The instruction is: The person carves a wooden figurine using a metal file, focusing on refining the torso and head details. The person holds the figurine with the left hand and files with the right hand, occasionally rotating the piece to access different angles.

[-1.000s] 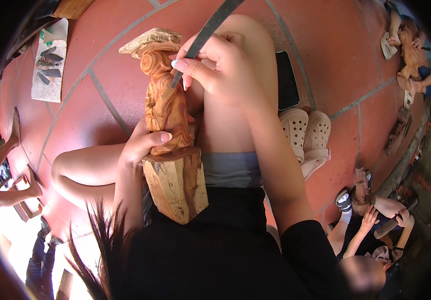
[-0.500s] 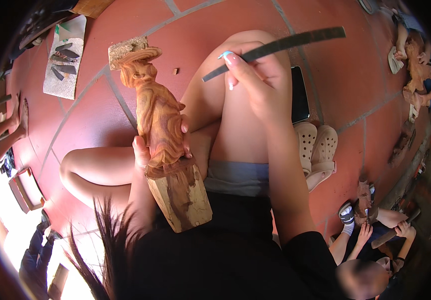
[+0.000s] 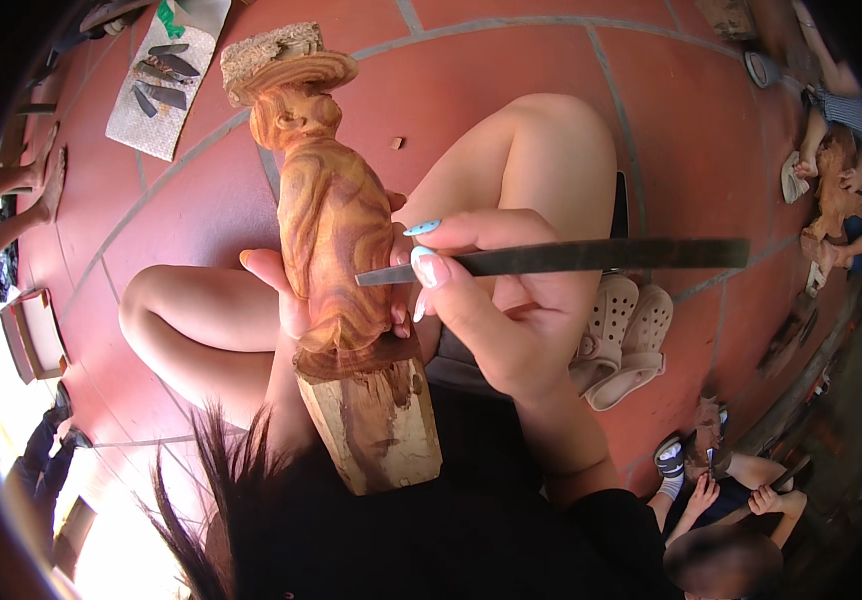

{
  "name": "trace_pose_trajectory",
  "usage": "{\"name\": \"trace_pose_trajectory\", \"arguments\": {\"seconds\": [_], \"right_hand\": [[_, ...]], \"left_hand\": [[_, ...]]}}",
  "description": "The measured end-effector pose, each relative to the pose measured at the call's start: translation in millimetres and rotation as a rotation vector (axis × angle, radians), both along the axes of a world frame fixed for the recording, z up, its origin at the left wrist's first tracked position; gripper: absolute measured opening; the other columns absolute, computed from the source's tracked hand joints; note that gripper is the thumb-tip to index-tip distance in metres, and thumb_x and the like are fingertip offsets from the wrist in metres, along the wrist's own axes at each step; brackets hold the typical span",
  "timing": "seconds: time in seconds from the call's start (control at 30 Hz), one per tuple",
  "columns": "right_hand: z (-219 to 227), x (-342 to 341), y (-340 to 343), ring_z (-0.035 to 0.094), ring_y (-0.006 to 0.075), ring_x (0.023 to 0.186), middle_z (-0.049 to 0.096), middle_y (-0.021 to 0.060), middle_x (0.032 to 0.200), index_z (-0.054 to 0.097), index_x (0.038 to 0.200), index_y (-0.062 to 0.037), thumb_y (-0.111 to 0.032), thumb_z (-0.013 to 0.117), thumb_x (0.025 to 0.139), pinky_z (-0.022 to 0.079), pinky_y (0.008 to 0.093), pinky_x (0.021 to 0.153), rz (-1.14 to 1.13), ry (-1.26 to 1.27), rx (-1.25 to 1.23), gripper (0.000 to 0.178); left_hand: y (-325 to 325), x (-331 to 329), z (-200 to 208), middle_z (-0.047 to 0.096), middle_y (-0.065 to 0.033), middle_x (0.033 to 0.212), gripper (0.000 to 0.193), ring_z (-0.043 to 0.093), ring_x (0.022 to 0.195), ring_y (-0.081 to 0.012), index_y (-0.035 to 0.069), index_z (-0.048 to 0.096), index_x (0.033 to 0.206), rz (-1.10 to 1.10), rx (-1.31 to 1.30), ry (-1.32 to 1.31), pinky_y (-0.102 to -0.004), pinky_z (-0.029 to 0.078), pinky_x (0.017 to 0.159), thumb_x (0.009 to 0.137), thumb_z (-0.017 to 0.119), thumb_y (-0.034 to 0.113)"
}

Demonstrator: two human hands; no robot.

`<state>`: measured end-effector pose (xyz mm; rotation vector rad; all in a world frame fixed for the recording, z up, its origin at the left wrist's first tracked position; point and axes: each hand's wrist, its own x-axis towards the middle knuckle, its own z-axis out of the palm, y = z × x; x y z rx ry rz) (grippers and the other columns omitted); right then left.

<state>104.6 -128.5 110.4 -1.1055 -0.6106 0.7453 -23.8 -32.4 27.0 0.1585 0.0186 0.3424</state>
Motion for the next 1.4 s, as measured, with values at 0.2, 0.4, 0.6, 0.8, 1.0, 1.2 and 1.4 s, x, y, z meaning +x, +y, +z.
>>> {"name": "trace_pose_trajectory", "arguments": {"seconds": [0.2,0.4,0.6,0.8,1.0,1.2,1.4], "right_hand": [[1.3,-17.8,1.0,0.063,0.0109,0.068,0.063,0.0115,0.089,0.054,0.101,0.0052,0.011,0.061,0.082,0.051,0.0218,0.062,0.023,-0.266,-0.017,0.021],[9.0,-28.7,6.9,0.064,0.0115,0.069,0.064,0.0116,0.081,0.053,0.099,0.0055,0.006,0.056,0.089,0.051,0.0213,0.060,0.044,-0.307,-0.057,0.010],[2.2,-36.8,3.2,0.061,0.0096,0.065,0.064,0.0119,0.079,0.053,0.102,0.0059,0.002,0.053,0.092,0.050,0.0204,0.059,-0.027,-0.331,0.001,0.011],[-7.4,-35.2,3.8,0.059,0.0153,0.062,0.061,0.0113,0.072,0.050,0.117,0.0068,-0.001,0.044,0.095,0.050,0.0290,0.062,-0.092,-0.369,-0.019,0.024],[-14.3,-44.9,3.2,0.066,0.0190,0.074,0.066,0.0155,0.083,0.052,0.109,0.0062,0.004,0.050,0.092,0.055,0.0295,0.071,-0.076,-0.228,-0.147,0.017],[-32.8,-44.4,5.8,0.067,0.0185,0.079,0.066,0.0173,0.085,0.048,0.103,0.0059,0.004,0.052,0.093,0.055,0.0286,0.074,-0.066,-0.270,-0.103,0.011],[-44.5,-44.8,8.2,0.065,0.0113,0.071,0.067,0.0144,0.084,0.051,0.101,0.0043,0.002,0.057,0.091,0.051,0.0202,0.061,-0.122,-0.327,-0.078,0.012]], "left_hand": [[0.0,-6.2,19.3,0.057,-0.0146,0.116,0.115,0.055,0.107,-0.0227,0.001,0.033,0.139,0.041,0.101,0.188,-0.0365,0.046,0.092,0.065,0.037,0.089],[4.5,-14.0,35.0,0.059,-0.0137,0.113,0.109,0.058,0.101,-0.0211,-0.001,0.039,0.133,0.027,0.258,0.386,-0.0342,0.048,0.089,0.068,0.037,0.087],[2.7,-19.9,17.5,0.058,-0.0132,0.117,0.104,0.057,0.106,-0.0205,-0.001,0.039,0.133,0.076,0.350,0.378,-0.0347,0.048,0.092,0.072,0.034,0.083],[2.6,-20.4,14.0,0.056,-0.0122,0.120,0.096,0.056,0.109,-0.0195,-0.001,0.039,0.134,0.186,0.419,0.531,-0.0349,0.047,0.093,0.079,0.032,0.077],[3.1,-16.8,-2.9,0.056,-0.0119,0.122,0.085,0.056,0.111,-0.0188,0.000,0.039,0.135,0.170,0.396,0.607,-0.0356,0.047,0.095,0.088,0.028,0.069],[-2.5,-14.6,-11.6,0.057,-0.0138,0.120,0.082,0.059,0.106,-0.0200,-0.002,0.041,0.132,0.154,0.343,0.603,-0.0343,0.050,0.090,0.089,0.029,0.068],[-4.1,-13.9,-3.5,0.060,-0.0134,0.115,0.079,0.060,0.102,-0.0189,-0.002,0.045,0.128,0.174,0.386,0.623,-0.0332,0.050,0.088,0.090,0.031,0.066]]}}
